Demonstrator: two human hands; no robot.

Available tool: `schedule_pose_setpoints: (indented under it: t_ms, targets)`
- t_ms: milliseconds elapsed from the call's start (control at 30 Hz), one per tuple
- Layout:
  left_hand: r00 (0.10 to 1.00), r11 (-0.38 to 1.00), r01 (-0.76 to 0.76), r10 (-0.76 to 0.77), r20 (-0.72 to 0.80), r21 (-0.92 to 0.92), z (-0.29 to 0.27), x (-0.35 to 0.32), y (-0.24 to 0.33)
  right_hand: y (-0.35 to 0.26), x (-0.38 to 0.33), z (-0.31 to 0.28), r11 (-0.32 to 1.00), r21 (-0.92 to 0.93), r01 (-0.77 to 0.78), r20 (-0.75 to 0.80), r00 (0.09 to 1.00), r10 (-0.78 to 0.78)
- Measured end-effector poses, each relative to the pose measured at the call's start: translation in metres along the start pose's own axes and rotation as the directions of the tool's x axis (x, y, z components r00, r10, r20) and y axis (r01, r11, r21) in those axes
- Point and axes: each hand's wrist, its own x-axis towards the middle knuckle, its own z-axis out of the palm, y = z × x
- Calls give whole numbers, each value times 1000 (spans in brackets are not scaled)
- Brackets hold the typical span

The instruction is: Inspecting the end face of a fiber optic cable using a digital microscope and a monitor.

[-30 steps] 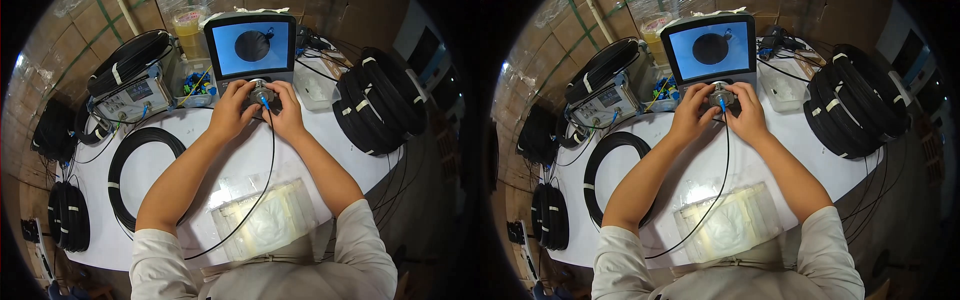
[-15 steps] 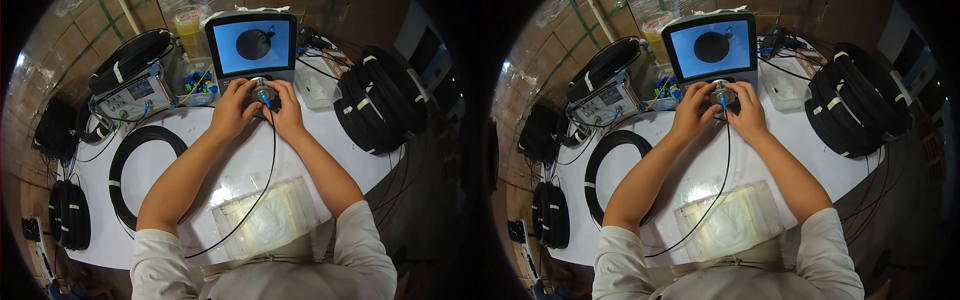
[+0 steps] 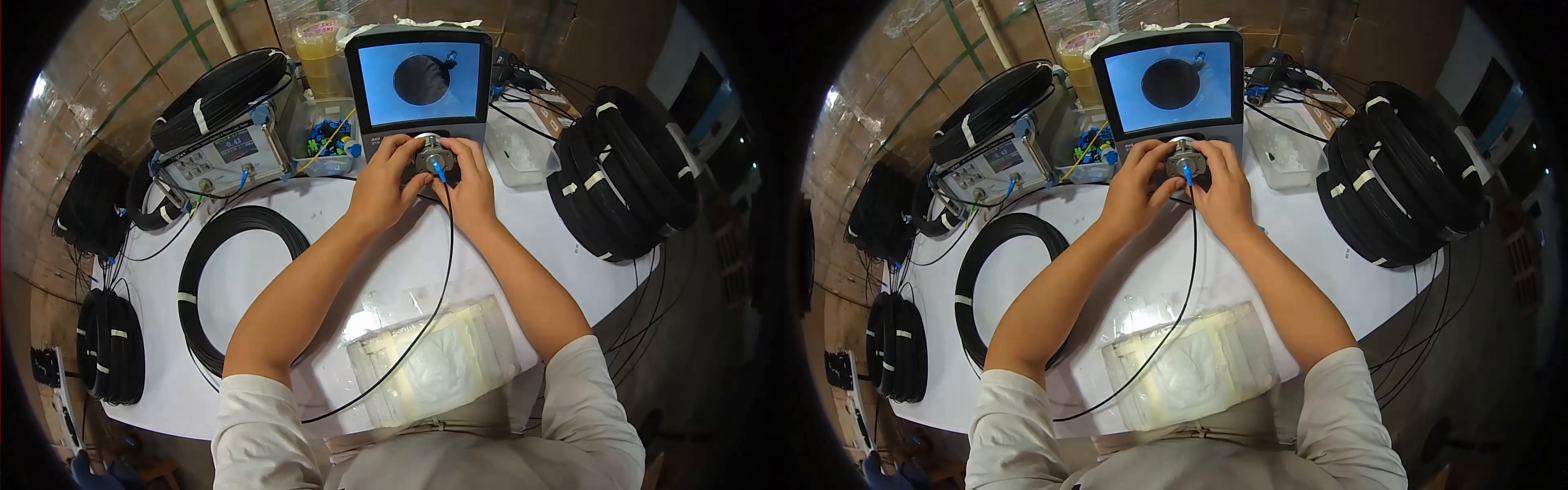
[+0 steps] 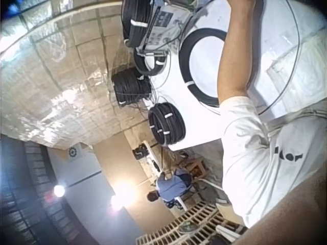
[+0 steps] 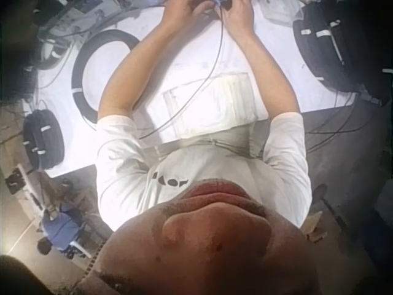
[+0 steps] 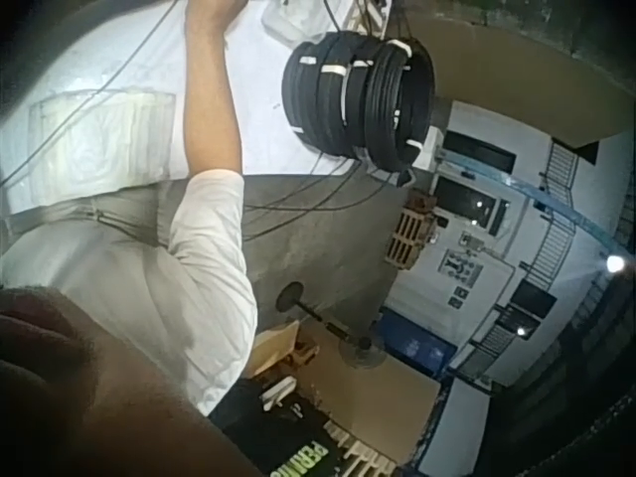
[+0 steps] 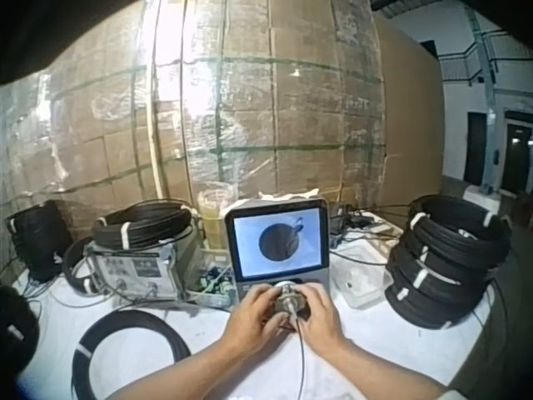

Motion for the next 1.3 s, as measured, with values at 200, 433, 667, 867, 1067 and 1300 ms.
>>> schedule_pose_setpoints:
  t_ms: [200, 433, 667, 867, 1067, 1300]
  targets:
    - [1000, 1000, -15, 15, -9, -2, 1, 1, -1, -1, 1, -1, 1000, 5, 20, -9, 1000, -20]
    - [1000, 1000, -5, 5, -17, -6, 2, 1, -1, 0, 2, -2, 999, 2, 32, -1, 999, -32]
    - [1000, 1000, 1, -1, -24, -3, 2, 1, -1, 3, 1, -2, 1000, 6, 28, -6, 1000, -28]
    - [1000, 1000, 1, -1, -29, 1, 2, 1, -3, 5, 1, -1, 1000, 4, 23, -3, 1000, -23]
    - [1000, 999, 24, -25, -15, -31, 0, 1, 0, 7, 0, -1, 1000, -2, 31, -16, 999, -31]
    - [1000, 999, 12, -12, -11, -35, -2, 0, 0, 8, -1, -3, 1000, -2, 13, 14, 1000, -13]
